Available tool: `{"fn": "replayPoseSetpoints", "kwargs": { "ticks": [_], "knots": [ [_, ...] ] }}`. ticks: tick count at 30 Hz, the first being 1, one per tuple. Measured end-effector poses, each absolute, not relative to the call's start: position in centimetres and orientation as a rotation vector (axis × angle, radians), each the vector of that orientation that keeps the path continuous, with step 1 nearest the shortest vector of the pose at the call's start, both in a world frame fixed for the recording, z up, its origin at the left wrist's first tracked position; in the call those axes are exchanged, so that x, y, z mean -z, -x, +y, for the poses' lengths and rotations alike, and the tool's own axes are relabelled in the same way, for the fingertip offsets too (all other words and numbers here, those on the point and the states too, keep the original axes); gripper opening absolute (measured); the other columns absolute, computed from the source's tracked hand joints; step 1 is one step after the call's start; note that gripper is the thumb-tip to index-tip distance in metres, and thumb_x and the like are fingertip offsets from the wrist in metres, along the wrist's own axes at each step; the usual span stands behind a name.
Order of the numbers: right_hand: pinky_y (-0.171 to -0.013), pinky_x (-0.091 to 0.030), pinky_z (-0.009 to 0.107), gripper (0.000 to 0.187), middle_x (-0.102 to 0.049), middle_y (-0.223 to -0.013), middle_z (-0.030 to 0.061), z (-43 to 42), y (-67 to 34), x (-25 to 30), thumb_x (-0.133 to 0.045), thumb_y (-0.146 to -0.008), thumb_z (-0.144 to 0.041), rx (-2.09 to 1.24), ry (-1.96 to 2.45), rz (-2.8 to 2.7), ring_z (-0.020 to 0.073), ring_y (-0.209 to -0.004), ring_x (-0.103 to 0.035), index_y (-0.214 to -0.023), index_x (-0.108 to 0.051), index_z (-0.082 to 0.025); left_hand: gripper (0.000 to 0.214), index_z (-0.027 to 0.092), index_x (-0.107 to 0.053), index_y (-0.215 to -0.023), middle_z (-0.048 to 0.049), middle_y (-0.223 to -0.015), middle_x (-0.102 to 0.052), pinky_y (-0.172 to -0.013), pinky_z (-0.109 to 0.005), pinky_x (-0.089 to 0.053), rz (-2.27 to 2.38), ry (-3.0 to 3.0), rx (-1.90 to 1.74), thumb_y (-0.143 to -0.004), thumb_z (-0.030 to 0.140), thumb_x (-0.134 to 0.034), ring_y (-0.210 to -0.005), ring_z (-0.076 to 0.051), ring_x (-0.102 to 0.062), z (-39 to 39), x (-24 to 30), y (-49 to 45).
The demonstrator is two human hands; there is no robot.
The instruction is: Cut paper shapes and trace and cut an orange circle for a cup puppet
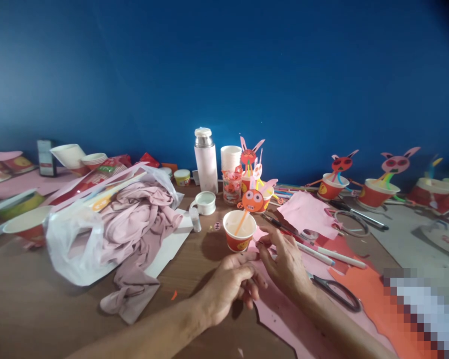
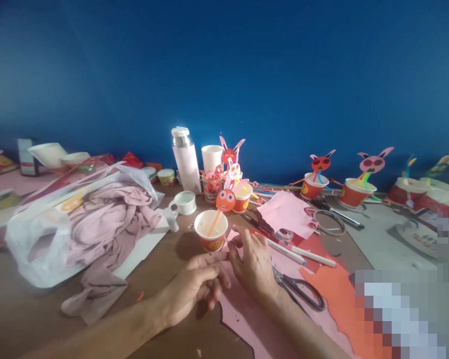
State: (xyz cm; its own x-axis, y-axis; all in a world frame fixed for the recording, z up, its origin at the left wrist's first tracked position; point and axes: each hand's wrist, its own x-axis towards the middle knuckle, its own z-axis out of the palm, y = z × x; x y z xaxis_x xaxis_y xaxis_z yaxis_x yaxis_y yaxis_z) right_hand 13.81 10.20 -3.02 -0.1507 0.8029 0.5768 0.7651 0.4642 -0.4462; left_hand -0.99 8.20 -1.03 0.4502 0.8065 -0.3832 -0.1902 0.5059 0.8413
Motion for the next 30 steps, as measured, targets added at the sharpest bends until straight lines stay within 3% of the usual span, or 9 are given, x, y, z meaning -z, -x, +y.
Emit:
{"fn": "replayPoseSetpoints", "kwargs": {
  "ticks": [6, 12, 16, 19, 24, 30],
  "knots": [
    [-0.071, -0.039, 0.033, 0.024, -0.069, -0.074, 0.0023, 10.3, -13.9, 3.3, -0.048, -0.084, -0.017, -0.054, 1.287, -1.903, 0.0204, -0.072, -0.06, -0.108, -0.05, -0.016, 0.043, 0.008, -0.048, -0.111, -0.0012, -0.062, -0.062, -0.036, -0.017, -0.037, 0.935, -0.941, -0.679, -0.07, 0.022, -0.051, -0.043, -0.008, -0.05, 8.0, 0.4, 1.6],
    [-0.074, -0.039, 0.033, 0.022, -0.07, -0.078, 0.0017, 10.1, -14.2, 3.1, -0.047, -0.086, -0.019, -0.095, 1.289, -1.886, 0.0202, -0.075, -0.06, -0.108, -0.05, -0.018, 0.03, 0.011, -0.054, -0.096, 0.0008, -0.063, -0.059, -0.04, -0.017, -0.036, 0.931, -1.198, -0.728, -0.072, 0.03, -0.053, -0.044, -0.007, -0.048, 7.9, -0.7, 2.4],
    [-0.071, -0.041, 0.032, 0.016, -0.07, -0.081, 0.0021, 10.2, -14.4, 2.8, -0.042, -0.09, -0.022, -0.136, 1.326, -1.837, 0.0208, -0.078, -0.06, -0.103, -0.052, -0.019, 0.022, 0.013, -0.057, -0.089, -0.0026, -0.07, -0.061, -0.054, -0.022, -0.044, 1.008, -1.512, -1.071, -0.08, 0.032, -0.049, -0.058, -0.01, -0.055, 8.3, -1.9, 3.8],
    [-0.073, -0.041, 0.033, 0.017, -0.07, -0.086, 0.003, 10.3, -14.6, 2.6, -0.038, -0.092, -0.023, -0.161, 1.344, -1.8, 0.0209, -0.082, -0.061, -0.102, -0.051, -0.02, 0.021, 0.016, -0.058, -0.096, -0.0069, -0.089, -0.065, -0.073, -0.03, -0.048, 1.12, -1.829, -1.336, -0.082, 0.029, -0.049, -0.078, -0.016, -0.059, 9.4, -2.1, 4.9],
    [-0.074, -0.043, 0.034, 0.018, -0.07, -0.088, 0.0028, 10.1, -14.7, 2.4, -0.037, -0.092, -0.025, -0.22, 1.353, -1.788, 0.02, -0.082, -0.062, -0.102, -0.052, -0.021, 0.048, 0.019, -0.043, -0.122, -0.0116, -0.123, -0.053, -0.094, -0.042, -0.041, 1.23, -2.081, -1.315, -0.079, 0.033, -0.056, -0.114, -0.025, -0.05, 11.1, -0.8, 5.3],
    [-0.064, -0.047, 0.032, 0.018, -0.07, -0.081, 0.0029, 10.0, -14.5, 2.3, -0.04, -0.089, -0.025, -0.284, 1.345, -1.789, 0.0202, -0.075, -0.062, -0.103, -0.051, -0.02, 0.069, 0.017, -0.031, -0.133, -0.0163, -0.132, -0.045, -0.099, -0.049, -0.037, 1.3, -2.128, -1.172, -0.074, 0.033, -0.062, -0.122, -0.03, -0.044, 11.9, 0.0, 5.2]
  ]
}}
